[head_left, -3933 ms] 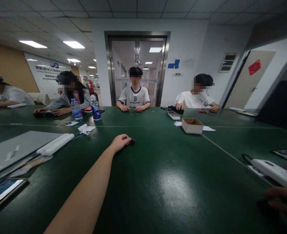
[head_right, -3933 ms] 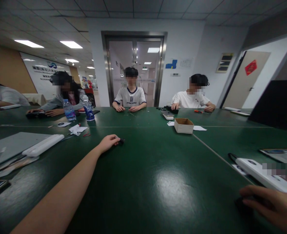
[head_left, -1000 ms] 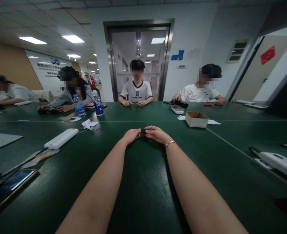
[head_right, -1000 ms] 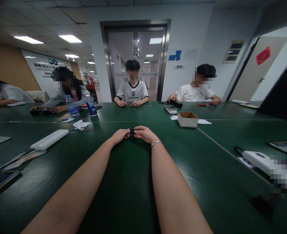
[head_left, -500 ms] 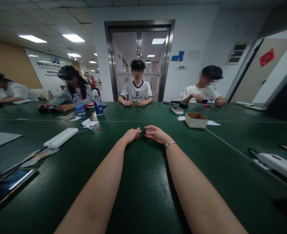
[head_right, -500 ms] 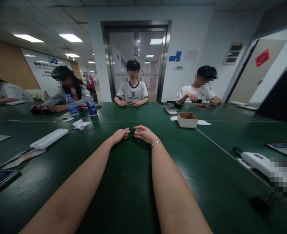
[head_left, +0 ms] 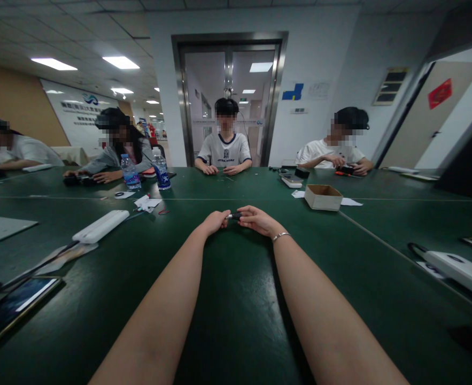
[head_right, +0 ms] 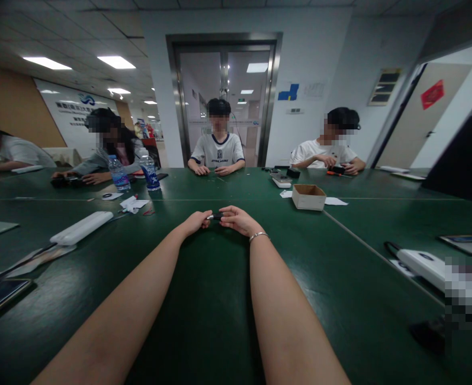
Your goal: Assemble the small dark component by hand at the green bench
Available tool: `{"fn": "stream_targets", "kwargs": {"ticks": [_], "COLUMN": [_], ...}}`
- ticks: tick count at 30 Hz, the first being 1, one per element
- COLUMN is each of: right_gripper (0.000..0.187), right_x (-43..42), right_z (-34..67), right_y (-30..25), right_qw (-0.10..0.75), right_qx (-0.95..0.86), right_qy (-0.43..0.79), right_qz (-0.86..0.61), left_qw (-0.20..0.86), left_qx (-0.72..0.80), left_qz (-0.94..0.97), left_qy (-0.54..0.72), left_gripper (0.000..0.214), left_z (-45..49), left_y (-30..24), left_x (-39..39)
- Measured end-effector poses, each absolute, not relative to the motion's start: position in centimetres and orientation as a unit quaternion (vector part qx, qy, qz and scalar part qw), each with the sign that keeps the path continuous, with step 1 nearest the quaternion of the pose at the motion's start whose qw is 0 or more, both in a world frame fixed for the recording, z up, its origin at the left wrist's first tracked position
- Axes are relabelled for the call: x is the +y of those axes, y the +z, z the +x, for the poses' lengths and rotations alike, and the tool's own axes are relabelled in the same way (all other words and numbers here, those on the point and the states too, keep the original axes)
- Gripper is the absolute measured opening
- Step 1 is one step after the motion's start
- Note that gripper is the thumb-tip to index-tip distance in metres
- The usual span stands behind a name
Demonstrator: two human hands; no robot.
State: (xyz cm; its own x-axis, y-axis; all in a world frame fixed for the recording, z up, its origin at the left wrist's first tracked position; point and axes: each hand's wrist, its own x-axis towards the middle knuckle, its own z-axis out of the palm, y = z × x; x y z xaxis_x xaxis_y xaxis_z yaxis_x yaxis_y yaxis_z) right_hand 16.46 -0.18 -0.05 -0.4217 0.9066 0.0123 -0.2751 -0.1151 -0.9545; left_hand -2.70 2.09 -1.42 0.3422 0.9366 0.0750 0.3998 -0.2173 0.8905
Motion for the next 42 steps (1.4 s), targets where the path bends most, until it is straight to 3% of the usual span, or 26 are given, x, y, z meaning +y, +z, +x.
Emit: {"fn": "stream_targets", "kwargs": {"ticks": [12,27,42], "right_gripper": [0.028,0.022,0.022], "right_x": [0.4,0.4,0.7], "right_z": [16.5,16.1,15.8], "right_y": [-0.5,-0.2,-0.9], "right_qw": [0.435,0.442,0.448], "right_qx": [-0.503,-0.473,-0.520], "right_qy": [0.676,0.673,0.626], "right_qz": [-0.319,-0.358,-0.370], "left_qw": [0.336,0.423,0.437], "left_qx": [0.494,0.426,0.440], "left_qz": [0.728,0.685,0.672], "left_qy": [0.337,0.413,0.406], "left_gripper": [0.054,0.021,0.028], "left_z": [-2.8,-2.8,-3.0], "left_y": [-2.1,-2.0,-2.4], "left_x": [2.3,2.4,2.9]}}
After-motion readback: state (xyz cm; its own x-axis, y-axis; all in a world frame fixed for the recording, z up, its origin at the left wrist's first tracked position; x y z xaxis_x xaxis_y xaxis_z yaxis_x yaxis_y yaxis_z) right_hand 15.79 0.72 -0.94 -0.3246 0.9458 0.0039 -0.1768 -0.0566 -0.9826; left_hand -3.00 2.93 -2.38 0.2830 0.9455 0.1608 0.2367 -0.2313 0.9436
